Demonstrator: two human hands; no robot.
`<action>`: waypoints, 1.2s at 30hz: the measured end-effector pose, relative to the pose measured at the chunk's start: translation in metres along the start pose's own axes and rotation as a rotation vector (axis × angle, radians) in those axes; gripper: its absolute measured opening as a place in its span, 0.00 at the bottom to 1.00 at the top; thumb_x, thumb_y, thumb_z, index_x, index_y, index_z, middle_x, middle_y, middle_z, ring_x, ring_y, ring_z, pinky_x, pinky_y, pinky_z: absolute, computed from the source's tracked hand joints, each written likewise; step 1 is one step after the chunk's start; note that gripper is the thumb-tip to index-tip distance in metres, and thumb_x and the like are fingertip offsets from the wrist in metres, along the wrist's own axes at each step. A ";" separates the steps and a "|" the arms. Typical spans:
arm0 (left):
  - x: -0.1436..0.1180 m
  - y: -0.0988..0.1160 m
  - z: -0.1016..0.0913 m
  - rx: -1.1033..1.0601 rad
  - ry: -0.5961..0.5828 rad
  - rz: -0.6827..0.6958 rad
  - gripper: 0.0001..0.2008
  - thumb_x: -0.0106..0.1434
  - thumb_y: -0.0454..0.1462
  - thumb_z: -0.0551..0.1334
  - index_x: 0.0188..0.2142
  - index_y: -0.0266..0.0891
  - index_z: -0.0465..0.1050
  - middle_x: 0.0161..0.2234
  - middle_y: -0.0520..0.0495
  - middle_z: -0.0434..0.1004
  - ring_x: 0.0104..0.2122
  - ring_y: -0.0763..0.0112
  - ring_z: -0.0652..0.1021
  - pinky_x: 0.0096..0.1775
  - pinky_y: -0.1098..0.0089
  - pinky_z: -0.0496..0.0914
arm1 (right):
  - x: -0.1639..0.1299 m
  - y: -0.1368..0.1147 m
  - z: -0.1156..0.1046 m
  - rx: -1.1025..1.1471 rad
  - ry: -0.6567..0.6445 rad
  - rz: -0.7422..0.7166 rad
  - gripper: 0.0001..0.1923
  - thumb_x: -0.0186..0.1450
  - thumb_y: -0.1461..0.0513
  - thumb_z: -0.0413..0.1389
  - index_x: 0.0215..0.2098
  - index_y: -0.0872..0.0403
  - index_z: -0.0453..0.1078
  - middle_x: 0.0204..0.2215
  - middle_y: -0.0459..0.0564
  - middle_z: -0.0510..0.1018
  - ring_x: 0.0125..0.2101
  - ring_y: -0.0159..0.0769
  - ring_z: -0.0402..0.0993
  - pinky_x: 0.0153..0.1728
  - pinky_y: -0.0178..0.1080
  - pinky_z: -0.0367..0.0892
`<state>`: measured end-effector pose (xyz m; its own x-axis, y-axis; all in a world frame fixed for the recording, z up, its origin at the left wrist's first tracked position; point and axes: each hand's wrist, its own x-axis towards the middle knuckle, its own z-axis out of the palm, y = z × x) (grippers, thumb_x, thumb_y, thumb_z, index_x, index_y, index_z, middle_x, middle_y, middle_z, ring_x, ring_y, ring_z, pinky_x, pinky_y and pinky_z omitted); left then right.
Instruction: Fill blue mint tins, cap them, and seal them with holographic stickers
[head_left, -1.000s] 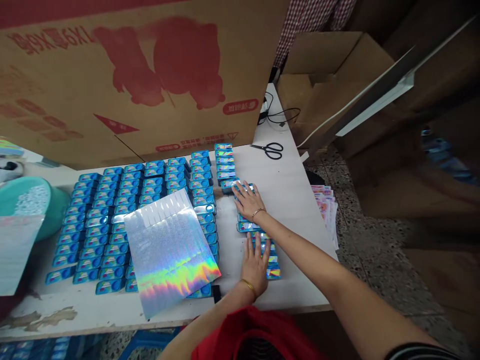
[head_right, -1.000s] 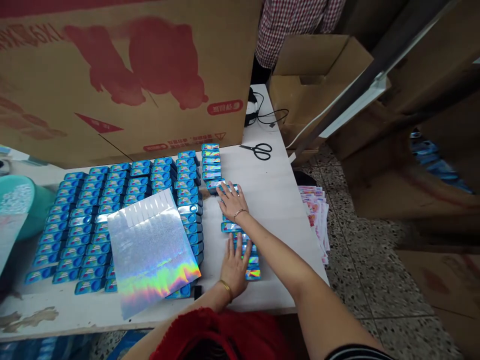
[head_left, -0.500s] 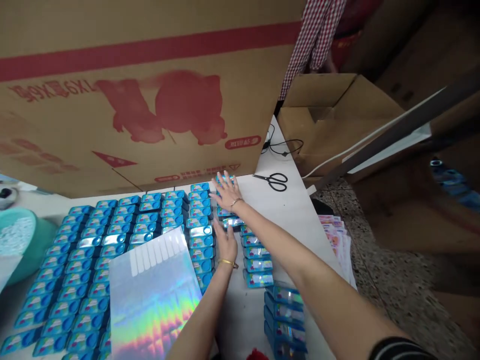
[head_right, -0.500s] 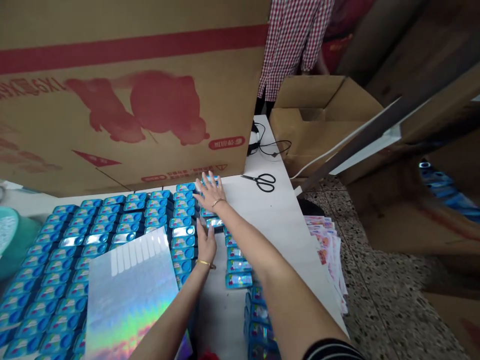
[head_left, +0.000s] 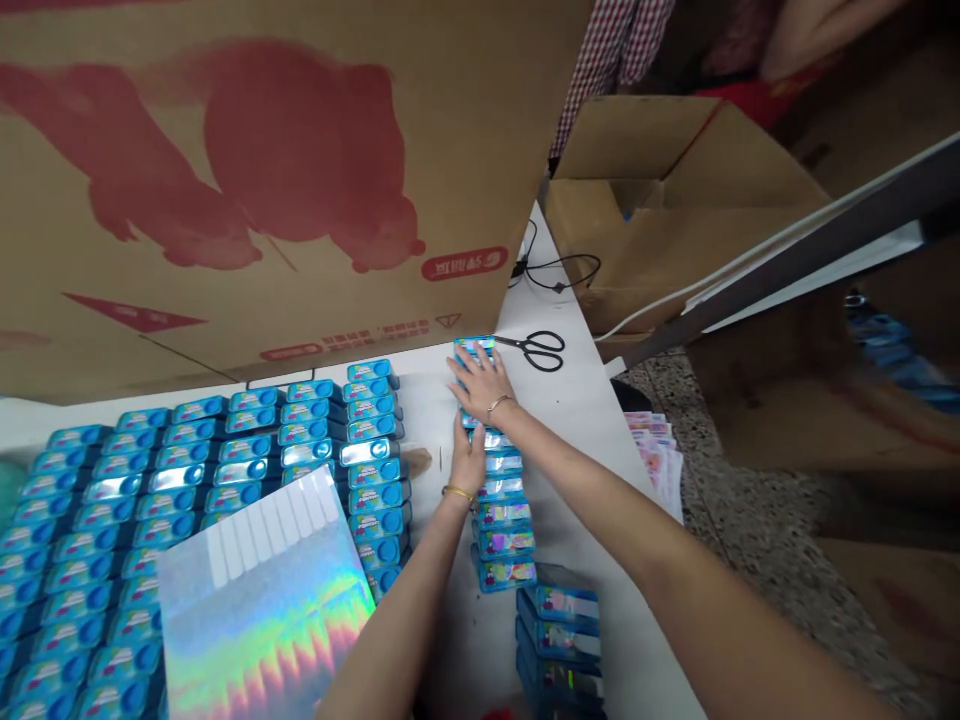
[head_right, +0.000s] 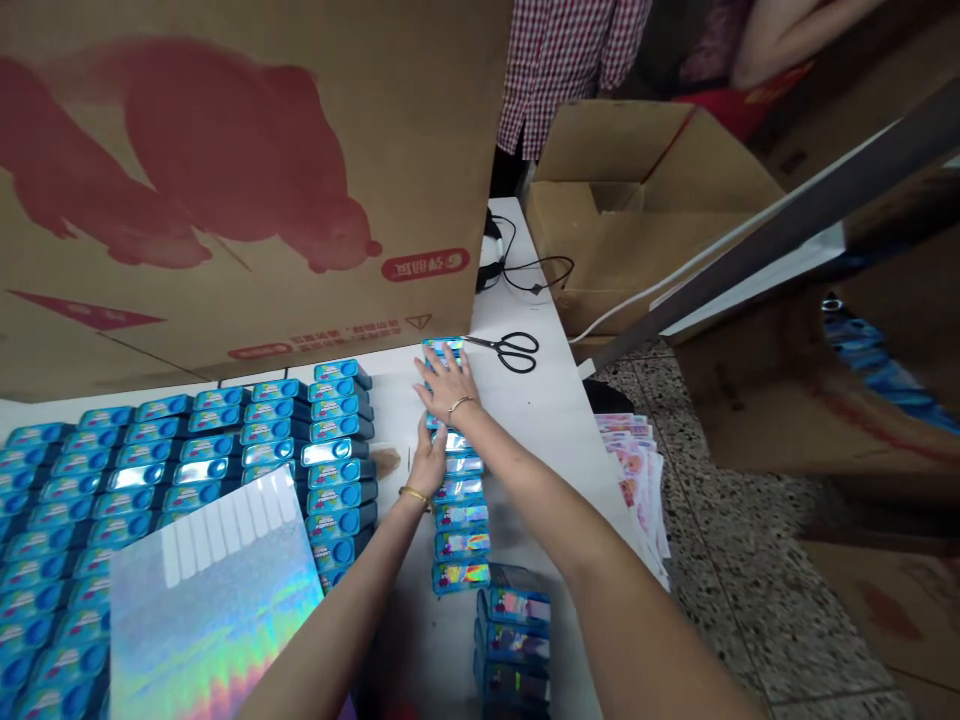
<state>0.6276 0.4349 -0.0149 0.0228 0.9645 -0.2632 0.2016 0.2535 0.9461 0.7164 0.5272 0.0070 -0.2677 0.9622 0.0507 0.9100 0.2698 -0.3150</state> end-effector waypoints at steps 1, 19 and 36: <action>-0.001 0.002 0.006 0.009 -0.041 -0.019 0.27 0.68 0.43 0.51 0.64 0.36 0.52 0.63 0.38 0.60 0.63 0.63 0.62 0.63 0.59 0.56 | -0.006 0.007 -0.001 -0.004 0.000 0.015 0.27 0.69 0.52 0.44 0.64 0.51 0.59 0.67 0.51 0.54 0.66 0.53 0.42 0.64 0.59 0.35; -0.147 -0.019 -0.400 1.106 0.354 -0.009 0.17 0.61 0.41 0.58 0.50 0.40 0.71 0.52 0.37 0.70 0.52 0.53 0.69 0.53 0.53 0.62 | -0.087 -0.200 0.022 0.316 0.082 -0.248 0.26 0.69 0.53 0.45 0.61 0.54 0.62 0.63 0.58 0.62 0.65 0.50 0.48 0.62 0.59 0.45; -0.129 -0.031 -0.417 1.001 0.020 0.416 0.12 0.67 0.38 0.54 0.47 0.42 0.72 0.45 0.44 0.77 0.46 0.60 0.73 0.45 0.60 0.61 | -0.057 -0.355 0.059 0.291 -0.244 -0.174 0.13 0.71 0.61 0.45 0.37 0.53 0.71 0.37 0.51 0.78 0.41 0.40 0.67 0.43 0.42 0.51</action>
<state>0.2102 0.3342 0.0682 0.2603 0.9640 0.0546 0.8897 -0.2614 0.3744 0.3904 0.3745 0.0600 -0.5088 0.8564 -0.0882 0.7265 0.3721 -0.5776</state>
